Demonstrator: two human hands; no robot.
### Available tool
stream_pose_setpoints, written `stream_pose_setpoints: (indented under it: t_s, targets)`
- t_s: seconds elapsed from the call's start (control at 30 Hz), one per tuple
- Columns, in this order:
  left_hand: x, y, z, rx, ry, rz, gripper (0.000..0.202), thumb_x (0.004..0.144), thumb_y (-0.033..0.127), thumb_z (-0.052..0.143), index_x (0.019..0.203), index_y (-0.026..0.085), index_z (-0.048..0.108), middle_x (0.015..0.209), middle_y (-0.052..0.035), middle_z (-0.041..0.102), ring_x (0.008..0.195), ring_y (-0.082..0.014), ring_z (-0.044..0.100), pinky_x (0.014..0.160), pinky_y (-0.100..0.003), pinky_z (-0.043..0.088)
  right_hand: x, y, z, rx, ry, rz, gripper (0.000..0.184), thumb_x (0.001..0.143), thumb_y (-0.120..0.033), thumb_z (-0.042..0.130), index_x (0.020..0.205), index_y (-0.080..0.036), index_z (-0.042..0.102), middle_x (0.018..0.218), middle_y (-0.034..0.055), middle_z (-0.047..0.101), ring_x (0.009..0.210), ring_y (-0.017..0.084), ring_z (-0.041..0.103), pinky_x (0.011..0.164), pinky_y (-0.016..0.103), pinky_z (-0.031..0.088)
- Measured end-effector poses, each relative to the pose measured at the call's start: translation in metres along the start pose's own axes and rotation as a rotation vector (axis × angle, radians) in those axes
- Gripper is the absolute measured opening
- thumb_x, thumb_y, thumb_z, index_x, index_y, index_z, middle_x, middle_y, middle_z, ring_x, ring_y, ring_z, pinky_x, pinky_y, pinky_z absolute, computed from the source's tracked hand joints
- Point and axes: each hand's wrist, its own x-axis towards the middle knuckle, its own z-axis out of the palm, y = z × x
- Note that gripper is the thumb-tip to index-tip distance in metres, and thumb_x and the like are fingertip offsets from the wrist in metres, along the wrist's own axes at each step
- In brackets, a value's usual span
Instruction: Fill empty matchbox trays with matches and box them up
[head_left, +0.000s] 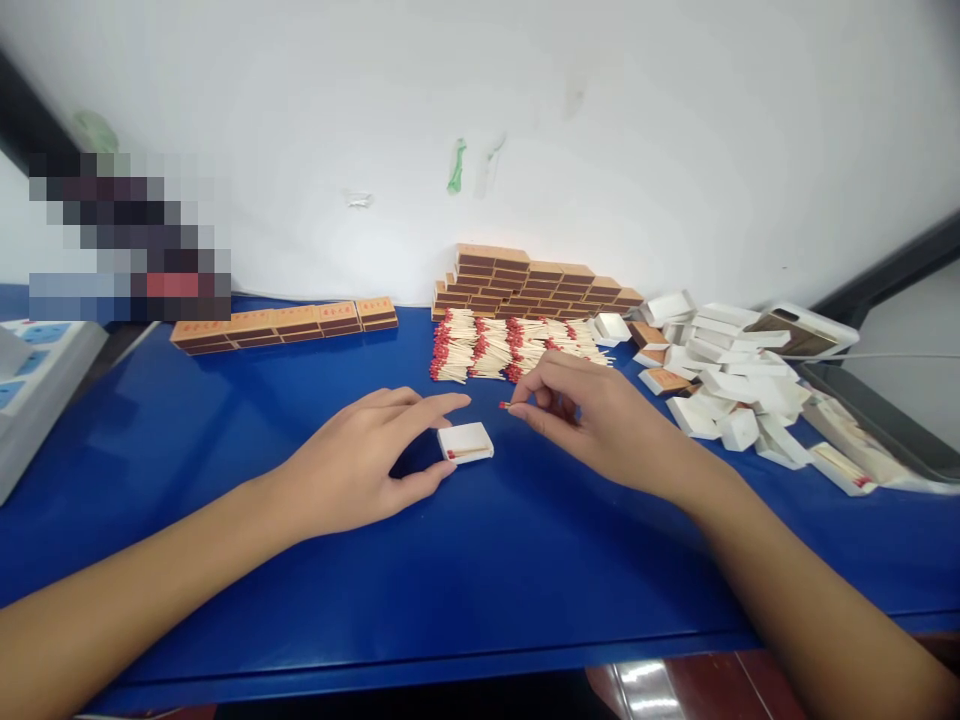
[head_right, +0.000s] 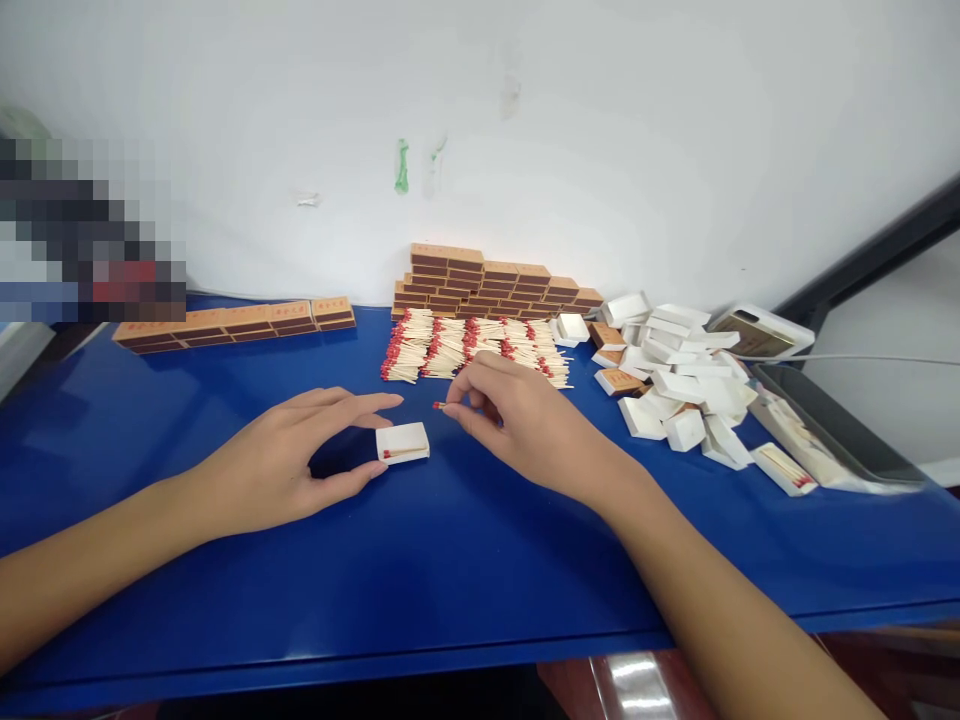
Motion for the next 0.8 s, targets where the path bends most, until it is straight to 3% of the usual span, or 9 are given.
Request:
stream_pose_setpoints:
  t_s: [0.23,0.57,0.8]
  targets:
    - [-0.0007,-0.0018,0.0002,-0.013,-0.033,-0.023,0.056,0.102,0.036,0.066,0.155,0.023,0.055,0.119,-0.0084,0.078,0.112,-0.0272,0.072,0.098,-0.045,0.062,-0.0005,-0.0004,0.0001,-0.027,0.001,-0.016,0.014,0.107,-0.03,0.064,0.096,-0.021,0.067,0.087,0.002,0.061,0.074,0.016,0.054,0.065,0.03,0.043]
    - [-0.0012,-0.0005,0.0006,-0.048,0.036,0.07,0.056,0.101,0.024,0.07,0.154,0.026,0.051,0.129,-0.0036,0.076,0.116,-0.0223,0.07,0.103,-0.039,0.059,-0.0021,-0.0006,0.0015,-0.052,-0.025,-0.025,0.013,0.107,-0.028,0.062,0.098,-0.021,0.067,0.089,0.0027,0.062,0.075,0.016,0.056,0.066,0.03,0.044]
    - [-0.0018,-0.0008,0.0016,-0.028,0.048,0.072,0.055,0.102,0.027,0.07,0.153,0.023,0.052,0.122,-0.0058,0.076,0.114,-0.0233,0.071,0.102,-0.041,0.06,-0.0023,-0.0073,0.0034,-0.004,-0.027,-0.042,0.008,0.106,-0.025,0.064,0.099,-0.021,0.067,0.09,0.0027,0.062,0.077,0.016,0.057,0.066,0.03,0.044]
